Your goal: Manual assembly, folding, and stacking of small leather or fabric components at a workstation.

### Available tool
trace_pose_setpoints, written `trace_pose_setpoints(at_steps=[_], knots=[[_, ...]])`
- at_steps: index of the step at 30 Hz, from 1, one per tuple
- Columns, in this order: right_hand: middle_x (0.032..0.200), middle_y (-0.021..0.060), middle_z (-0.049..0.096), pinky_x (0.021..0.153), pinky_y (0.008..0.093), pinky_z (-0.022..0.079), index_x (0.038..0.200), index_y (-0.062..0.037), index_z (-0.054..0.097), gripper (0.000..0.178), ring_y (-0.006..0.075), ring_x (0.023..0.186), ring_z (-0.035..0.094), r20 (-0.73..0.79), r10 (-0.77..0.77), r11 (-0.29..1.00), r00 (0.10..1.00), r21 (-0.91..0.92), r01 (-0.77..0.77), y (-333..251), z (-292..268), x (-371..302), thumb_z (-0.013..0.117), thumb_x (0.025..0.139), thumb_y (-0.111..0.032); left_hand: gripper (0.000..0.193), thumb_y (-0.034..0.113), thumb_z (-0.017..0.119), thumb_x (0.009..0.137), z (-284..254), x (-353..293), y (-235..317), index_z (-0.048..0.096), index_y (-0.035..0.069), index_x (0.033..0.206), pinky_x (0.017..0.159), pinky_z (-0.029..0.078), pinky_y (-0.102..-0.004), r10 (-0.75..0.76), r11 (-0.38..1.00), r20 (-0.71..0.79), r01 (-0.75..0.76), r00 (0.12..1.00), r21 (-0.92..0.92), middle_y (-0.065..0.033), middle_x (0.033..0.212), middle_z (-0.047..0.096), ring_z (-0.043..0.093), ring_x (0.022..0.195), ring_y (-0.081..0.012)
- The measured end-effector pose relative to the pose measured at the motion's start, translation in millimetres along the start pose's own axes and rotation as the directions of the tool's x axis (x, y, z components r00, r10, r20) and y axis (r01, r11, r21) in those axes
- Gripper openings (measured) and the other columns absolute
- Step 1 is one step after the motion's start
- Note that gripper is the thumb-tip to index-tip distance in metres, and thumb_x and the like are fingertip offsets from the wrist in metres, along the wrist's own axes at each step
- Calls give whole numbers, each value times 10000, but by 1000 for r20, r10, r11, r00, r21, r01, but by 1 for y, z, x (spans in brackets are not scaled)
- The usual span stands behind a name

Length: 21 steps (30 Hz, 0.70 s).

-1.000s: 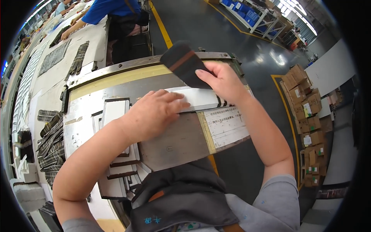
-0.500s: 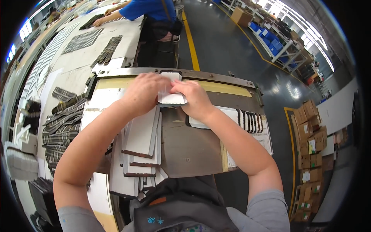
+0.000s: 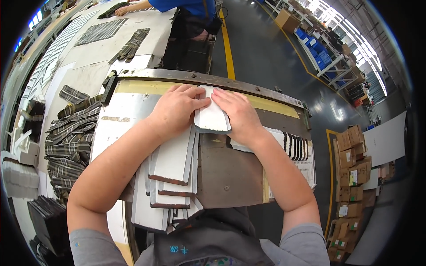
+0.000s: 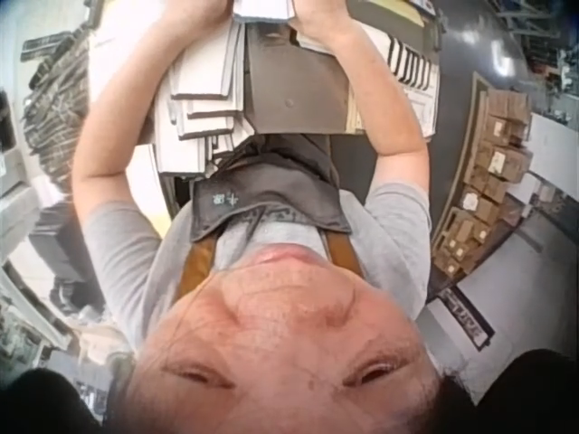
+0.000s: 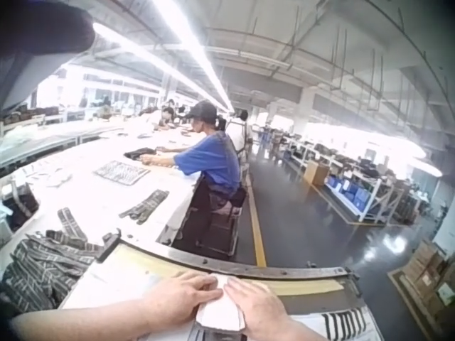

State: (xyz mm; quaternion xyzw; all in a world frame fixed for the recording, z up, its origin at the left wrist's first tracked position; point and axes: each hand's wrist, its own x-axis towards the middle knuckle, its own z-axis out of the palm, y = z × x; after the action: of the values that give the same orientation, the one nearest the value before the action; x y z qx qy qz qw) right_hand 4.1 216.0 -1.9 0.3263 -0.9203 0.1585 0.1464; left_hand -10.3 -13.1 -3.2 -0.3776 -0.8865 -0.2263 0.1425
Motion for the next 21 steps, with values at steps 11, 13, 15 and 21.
trace_pose_setpoints(at_steps=[11,13,15,21], knots=[[1423,144,590,1184,454,345,1293,-23,638,528,252,1351,532,-29,0,999,1000,-39,-2,-7,0,1,710,769,-7,455,50,684,814,-4,-1,3,728,183,1247,1075,408,-409,-46,991,-4,46,999,129,-93,1281,638,571,1230,-273],[1396,133,613,1182,457,345,1279,-33,654,504,245,1330,550,2,13,1000,1000,-14,-13,-10,-5,-2,709,778,-21,449,51,683,824,-3,-1,6,732,201,1244,1061,410,-404,-82,988,-7,83,997,130,-83,1230,627,568,1197,-270],[1369,123,637,1181,460,345,1265,-43,670,480,238,1309,569,33,24,1000,999,11,-25,-10,-7,-1,708,787,-34,444,52,682,834,-2,-1,6,736,218,1242,1047,411,-400,-119,984,-9,119,993,131,-73,1179,615,565,1165,-267],[1336,104,662,1174,483,344,1261,-56,680,439,214,1294,585,7,-4,1000,1000,-8,5,-9,-7,-1,696,824,-98,437,54,683,848,-4,-2,7,742,244,1237,979,429,-392,-153,977,-20,155,988,149,-65,1014,555,552,1030,-255]])
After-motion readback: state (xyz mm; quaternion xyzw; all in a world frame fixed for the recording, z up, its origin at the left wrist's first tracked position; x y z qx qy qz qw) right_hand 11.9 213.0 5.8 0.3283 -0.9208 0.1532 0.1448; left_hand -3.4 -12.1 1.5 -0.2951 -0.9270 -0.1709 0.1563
